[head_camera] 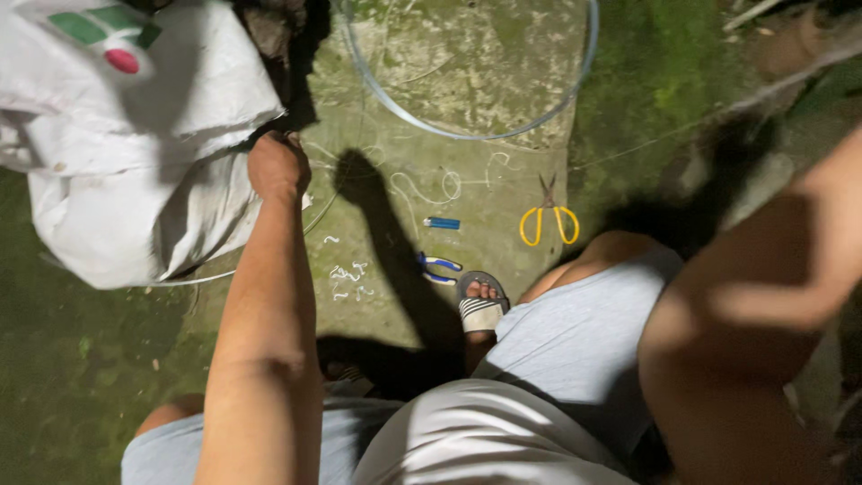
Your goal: The person uses pliers to bend and cut small pieces of wire, then ties a white string around a circular metal frame. The person also uses a lighter to melt the string ends to prevent fraying.
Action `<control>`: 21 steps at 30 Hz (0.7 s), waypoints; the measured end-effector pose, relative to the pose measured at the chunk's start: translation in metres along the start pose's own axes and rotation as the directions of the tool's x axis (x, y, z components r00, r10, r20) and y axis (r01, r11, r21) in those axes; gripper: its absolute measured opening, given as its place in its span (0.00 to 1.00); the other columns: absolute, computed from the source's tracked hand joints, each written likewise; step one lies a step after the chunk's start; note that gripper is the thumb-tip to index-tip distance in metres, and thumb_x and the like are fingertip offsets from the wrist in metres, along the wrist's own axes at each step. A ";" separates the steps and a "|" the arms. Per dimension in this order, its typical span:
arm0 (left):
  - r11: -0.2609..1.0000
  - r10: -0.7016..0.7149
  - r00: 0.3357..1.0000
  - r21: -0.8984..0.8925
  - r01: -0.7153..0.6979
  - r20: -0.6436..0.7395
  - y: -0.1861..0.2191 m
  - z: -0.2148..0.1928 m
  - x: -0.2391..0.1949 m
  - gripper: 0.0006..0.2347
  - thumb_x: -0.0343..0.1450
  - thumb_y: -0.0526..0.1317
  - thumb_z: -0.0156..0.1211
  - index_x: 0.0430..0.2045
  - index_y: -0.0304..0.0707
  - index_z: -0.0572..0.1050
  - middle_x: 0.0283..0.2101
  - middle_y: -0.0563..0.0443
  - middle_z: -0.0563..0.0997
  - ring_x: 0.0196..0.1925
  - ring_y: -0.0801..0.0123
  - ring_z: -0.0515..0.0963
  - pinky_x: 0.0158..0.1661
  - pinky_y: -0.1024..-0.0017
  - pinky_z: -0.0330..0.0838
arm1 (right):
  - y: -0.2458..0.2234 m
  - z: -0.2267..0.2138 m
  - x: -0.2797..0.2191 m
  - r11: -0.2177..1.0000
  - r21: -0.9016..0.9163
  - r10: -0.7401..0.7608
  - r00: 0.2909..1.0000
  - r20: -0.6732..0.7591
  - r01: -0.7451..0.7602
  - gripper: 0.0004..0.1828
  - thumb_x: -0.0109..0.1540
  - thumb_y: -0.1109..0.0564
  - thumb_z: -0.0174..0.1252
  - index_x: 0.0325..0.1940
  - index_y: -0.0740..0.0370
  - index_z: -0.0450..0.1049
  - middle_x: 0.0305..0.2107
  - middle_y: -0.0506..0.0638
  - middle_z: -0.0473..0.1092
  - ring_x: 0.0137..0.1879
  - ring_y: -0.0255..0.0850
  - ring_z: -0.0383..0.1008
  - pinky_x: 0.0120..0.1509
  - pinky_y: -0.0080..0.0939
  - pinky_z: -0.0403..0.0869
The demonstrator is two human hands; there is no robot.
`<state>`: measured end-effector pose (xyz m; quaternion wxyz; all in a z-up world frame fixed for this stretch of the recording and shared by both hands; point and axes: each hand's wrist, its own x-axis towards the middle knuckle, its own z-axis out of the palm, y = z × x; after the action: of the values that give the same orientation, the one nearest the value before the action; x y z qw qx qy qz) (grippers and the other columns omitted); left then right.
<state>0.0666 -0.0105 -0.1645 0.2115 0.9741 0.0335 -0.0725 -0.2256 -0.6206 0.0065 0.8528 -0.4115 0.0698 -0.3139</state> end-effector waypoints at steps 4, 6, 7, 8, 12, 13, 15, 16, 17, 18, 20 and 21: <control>0.976 0.147 0.986 0.175 -0.131 -0.083 0.019 -0.003 0.006 0.20 0.67 0.48 0.66 0.49 0.37 0.76 0.59 0.30 0.70 0.56 0.34 0.73 0.53 0.46 0.66 | -0.006 0.040 -0.009 0.997 -0.053 0.066 0.994 0.082 -0.061 0.22 0.79 0.54 0.47 0.30 0.56 0.58 0.21 0.42 0.51 0.26 0.31 0.47 0.33 0.31 0.48; 0.922 0.315 0.930 0.294 -0.252 -0.191 0.045 -0.014 -0.002 0.29 0.60 0.51 0.72 0.51 0.30 0.74 0.61 0.26 0.65 0.60 0.30 0.70 0.55 0.40 0.62 | -0.003 0.069 -0.015 0.992 -0.076 0.106 0.983 0.151 -0.095 0.22 0.79 0.55 0.47 0.30 0.56 0.58 0.21 0.42 0.51 0.26 0.30 0.47 0.33 0.31 0.48; 0.918 0.397 0.890 0.085 -0.388 -0.224 0.059 -0.021 -0.013 0.27 0.64 0.47 0.72 0.53 0.29 0.73 0.61 0.27 0.67 0.60 0.32 0.70 0.56 0.46 0.63 | -0.001 0.086 -0.019 0.990 -0.087 0.124 0.974 0.189 -0.109 0.22 0.79 0.55 0.47 0.30 0.56 0.58 0.21 0.42 0.51 0.26 0.30 0.47 0.33 0.31 0.48; 0.853 0.464 0.844 -0.121 -0.507 -0.268 0.073 -0.026 -0.033 0.25 0.67 0.43 0.71 0.56 0.27 0.72 0.60 0.28 0.69 0.60 0.34 0.70 0.58 0.53 0.63 | 0.003 0.103 -0.023 0.988 -0.094 0.139 0.967 0.213 -0.121 0.22 0.80 0.55 0.47 0.30 0.56 0.58 0.21 0.42 0.51 0.26 0.30 0.47 0.33 0.31 0.48; 0.608 0.584 0.796 -0.564 -0.560 -0.161 0.144 -0.039 -0.135 0.19 0.72 0.45 0.66 0.55 0.36 0.74 0.56 0.41 0.79 0.59 0.51 0.78 0.58 0.61 0.71 | 0.018 0.181 -0.039 0.980 -0.136 0.174 0.955 0.240 -0.144 0.22 0.80 0.55 0.47 0.30 0.55 0.59 0.21 0.42 0.50 0.26 0.30 0.47 0.33 0.30 0.48; 0.623 0.564 0.818 -0.707 -0.334 0.111 0.157 -0.045 -0.160 0.22 0.69 0.47 0.66 0.58 0.42 0.73 0.58 0.50 0.81 0.32 0.49 0.77 0.38 0.62 0.74 | 0.023 0.199 -0.044 0.979 -0.151 0.166 0.964 0.210 -0.136 0.21 0.79 0.57 0.48 0.30 0.56 0.59 0.21 0.42 0.51 0.26 0.30 0.47 0.33 0.31 0.48; 0.337 0.716 0.671 -0.747 -0.573 -0.192 0.185 -0.052 -0.198 0.17 0.75 0.46 0.69 0.56 0.44 0.75 0.57 0.49 0.81 0.56 0.66 0.80 0.54 0.68 0.75 | 0.033 0.231 -0.056 0.977 -0.195 0.115 0.986 0.118 -0.091 0.18 0.76 0.61 0.48 0.30 0.58 0.61 0.22 0.44 0.54 0.26 0.32 0.48 0.32 0.34 0.49; 0.350 0.710 0.694 -0.796 -0.494 -0.118 0.192 -0.057 -0.208 0.19 0.73 0.47 0.68 0.57 0.44 0.74 0.58 0.49 0.80 0.51 0.69 0.79 0.46 0.70 0.74 | 0.038 0.244 -0.060 0.976 -0.203 0.096 0.991 0.096 -0.074 0.18 0.76 0.62 0.49 0.30 0.58 0.61 0.22 0.45 0.54 0.25 0.32 0.48 0.32 0.35 0.50; 0.360 0.705 0.708 -0.838 -0.410 -0.043 0.197 -0.059 -0.217 0.21 0.71 0.47 0.67 0.58 0.44 0.73 0.60 0.49 0.78 0.46 0.71 0.79 0.38 0.73 0.72 | 0.043 0.255 -0.062 0.976 -0.211 0.076 0.994 0.074 -0.058 0.17 0.75 0.63 0.49 0.31 0.59 0.62 0.22 0.46 0.55 0.24 0.32 0.48 0.32 0.35 0.50; 0.373 0.701 0.712 -0.872 -0.317 0.040 0.200 -0.058 -0.224 0.23 0.69 0.47 0.66 0.58 0.44 0.72 0.61 0.48 0.77 0.42 0.74 0.78 0.30 0.75 0.71 | 0.048 0.262 -0.064 0.978 -0.199 0.087 0.993 0.084 -0.069 0.18 0.76 0.63 0.50 0.30 0.59 0.62 0.21 0.46 0.55 0.23 0.31 0.48 0.31 0.35 0.50; 0.372 0.724 0.685 -0.882 -0.288 0.082 0.201 -0.050 -0.224 0.25 0.70 0.46 0.66 0.62 0.42 0.70 0.61 0.49 0.78 0.32 0.70 0.72 0.31 0.74 0.70 | 0.054 0.267 -0.066 0.981 -0.168 0.112 0.987 0.113 -0.092 0.19 0.76 0.63 0.51 0.30 0.59 0.61 0.21 0.46 0.55 0.22 0.30 0.47 0.31 0.35 0.49; 0.372 0.737 0.668 -0.888 -0.271 0.105 0.201 -0.043 -0.223 0.25 0.71 0.46 0.66 0.63 0.41 0.69 0.62 0.49 0.78 0.28 0.68 0.69 0.31 0.73 0.70 | 0.059 0.267 -0.063 0.983 -0.150 0.124 0.983 0.132 -0.104 0.19 0.76 0.63 0.51 0.30 0.59 0.61 0.21 0.45 0.54 0.22 0.30 0.47 0.31 0.34 0.49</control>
<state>-0.1293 -0.1825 -0.0094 0.6472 0.6631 -0.3047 -0.2206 -0.1461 -0.3800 0.1275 0.8405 -0.4880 0.0553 -0.2289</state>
